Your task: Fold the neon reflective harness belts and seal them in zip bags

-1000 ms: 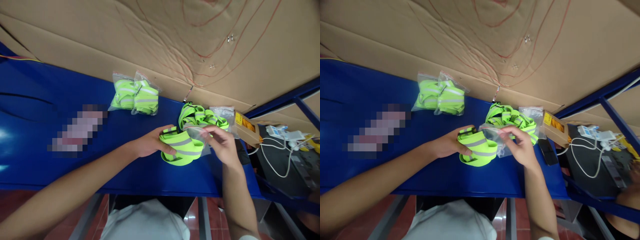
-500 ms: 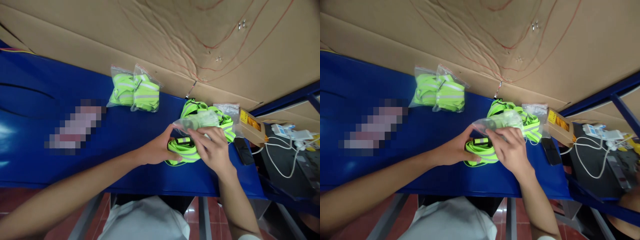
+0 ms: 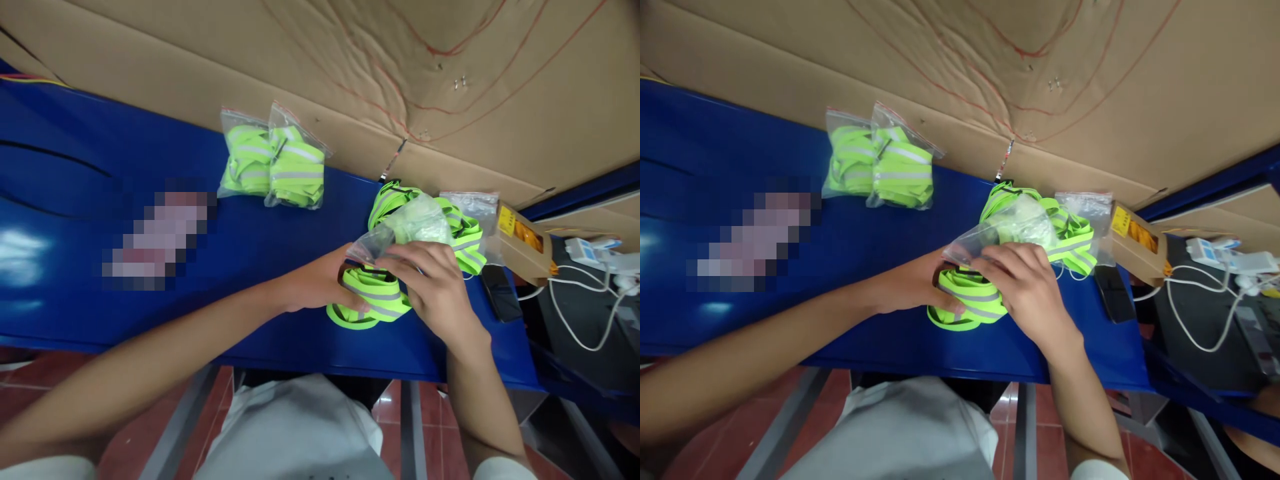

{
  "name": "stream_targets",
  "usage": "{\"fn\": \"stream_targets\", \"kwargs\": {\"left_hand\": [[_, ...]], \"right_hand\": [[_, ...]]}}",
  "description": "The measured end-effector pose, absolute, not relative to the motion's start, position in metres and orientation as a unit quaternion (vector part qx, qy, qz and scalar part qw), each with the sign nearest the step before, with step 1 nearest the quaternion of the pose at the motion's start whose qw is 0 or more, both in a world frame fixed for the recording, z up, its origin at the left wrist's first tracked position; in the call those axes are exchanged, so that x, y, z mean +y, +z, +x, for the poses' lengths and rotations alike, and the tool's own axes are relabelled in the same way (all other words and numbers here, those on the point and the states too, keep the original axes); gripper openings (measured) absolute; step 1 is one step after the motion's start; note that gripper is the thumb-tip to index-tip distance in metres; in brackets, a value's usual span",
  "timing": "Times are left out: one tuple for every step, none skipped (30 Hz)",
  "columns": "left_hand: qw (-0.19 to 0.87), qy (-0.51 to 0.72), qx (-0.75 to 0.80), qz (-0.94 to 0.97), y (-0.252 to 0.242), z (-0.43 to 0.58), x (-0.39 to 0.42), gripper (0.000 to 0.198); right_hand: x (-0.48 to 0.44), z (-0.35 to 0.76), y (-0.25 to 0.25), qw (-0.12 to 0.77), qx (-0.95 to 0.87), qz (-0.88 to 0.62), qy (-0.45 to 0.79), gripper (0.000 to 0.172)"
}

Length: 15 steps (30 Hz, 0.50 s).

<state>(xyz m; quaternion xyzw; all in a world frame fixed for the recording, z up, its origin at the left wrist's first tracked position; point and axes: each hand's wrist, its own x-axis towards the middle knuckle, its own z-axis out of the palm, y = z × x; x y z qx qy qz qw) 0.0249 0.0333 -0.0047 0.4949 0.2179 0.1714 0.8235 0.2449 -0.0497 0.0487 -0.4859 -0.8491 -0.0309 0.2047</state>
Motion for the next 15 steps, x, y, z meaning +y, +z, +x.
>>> {"fn": "stream_targets", "kwargs": {"left_hand": [[0.829, 0.166, 0.228, 0.483, -0.0051, 0.0243, 0.0318, 0.089], [0.838, 0.156, 0.234, 0.468, -0.0052, 0.0238, 0.0304, 0.098], [0.847, 0.148, 0.235, 0.453, -0.0051, 0.0235, 0.0291, 0.105], [0.853, 0.147, 0.234, 0.443, -0.0048, 0.0233, 0.0280, 0.109], [0.855, 0.155, 0.234, 0.436, -0.0044, 0.0234, 0.0273, 0.111], [0.854, 0.170, 0.235, 0.433, -0.0040, 0.0236, 0.0268, 0.113], [0.849, 0.186, 0.238, 0.433, -0.0037, 0.0239, 0.0267, 0.112], [0.845, 0.196, 0.242, 0.435, -0.0033, 0.0243, 0.0270, 0.108], [0.843, 0.195, 0.245, 0.437, -0.0029, 0.0248, 0.0275, 0.101], [0.844, 0.189, 0.246, 0.437, -0.0022, 0.0251, 0.0284, 0.092], [0.846, 0.182, 0.246, 0.436, -0.0014, 0.0254, 0.0295, 0.082], [0.849, 0.176, 0.245, 0.433, -0.0003, 0.0256, 0.0307, 0.073], [0.854, 0.170, 0.242, 0.428, 0.0010, 0.0258, 0.0319, 0.068], [0.858, 0.167, 0.237, 0.423, 0.0021, 0.0259, 0.0330, 0.066], [0.861, 0.167, 0.232, 0.421, 0.0031, 0.0261, 0.0339, 0.066]], "right_hand": [[-0.0499, 0.2453, 0.0470, 0.201, -0.842, -0.497, -0.053, 0.041], [-0.0499, 0.2460, 0.0457, 0.198, -0.836, -0.507, -0.064, 0.043], [-0.0497, 0.2470, 0.0448, 0.198, -0.832, -0.514, -0.058, 0.044], [-0.0494, 0.2482, 0.0445, 0.199, -0.833, -0.515, -0.034, 0.044], [-0.0489, 0.2494, 0.0447, 0.204, -0.835, -0.511, 0.002, 0.043], [-0.0483, 0.2505, 0.0454, 0.212, -0.837, -0.502, 0.044, 0.042], [-0.0476, 0.2516, 0.0464, 0.218, -0.839, -0.491, 0.088, 0.041], [-0.0469, 0.2525, 0.0477, 0.224, -0.837, -0.482, 0.128, 0.040], [-0.0462, 0.2532, 0.0490, 0.230, -0.833, -0.476, 0.161, 0.039], [-0.0455, 0.2537, 0.0502, 0.238, -0.827, -0.475, 0.186, 0.038], [-0.0449, 0.2539, 0.0514, 0.246, -0.819, -0.477, 0.204, 0.037], [-0.0445, 0.2539, 0.0523, 0.255, -0.809, -0.484, 0.216, 0.035], [-0.0441, 0.2534, 0.0529, 0.267, -0.797, -0.494, 0.221, 0.033], [-0.0439, 0.2524, 0.0531, 0.281, -0.784, -0.507, 0.222, 0.031], [-0.0437, 0.2508, 0.0529, 0.296, -0.770, -0.522, 0.218, 0.028]]}}
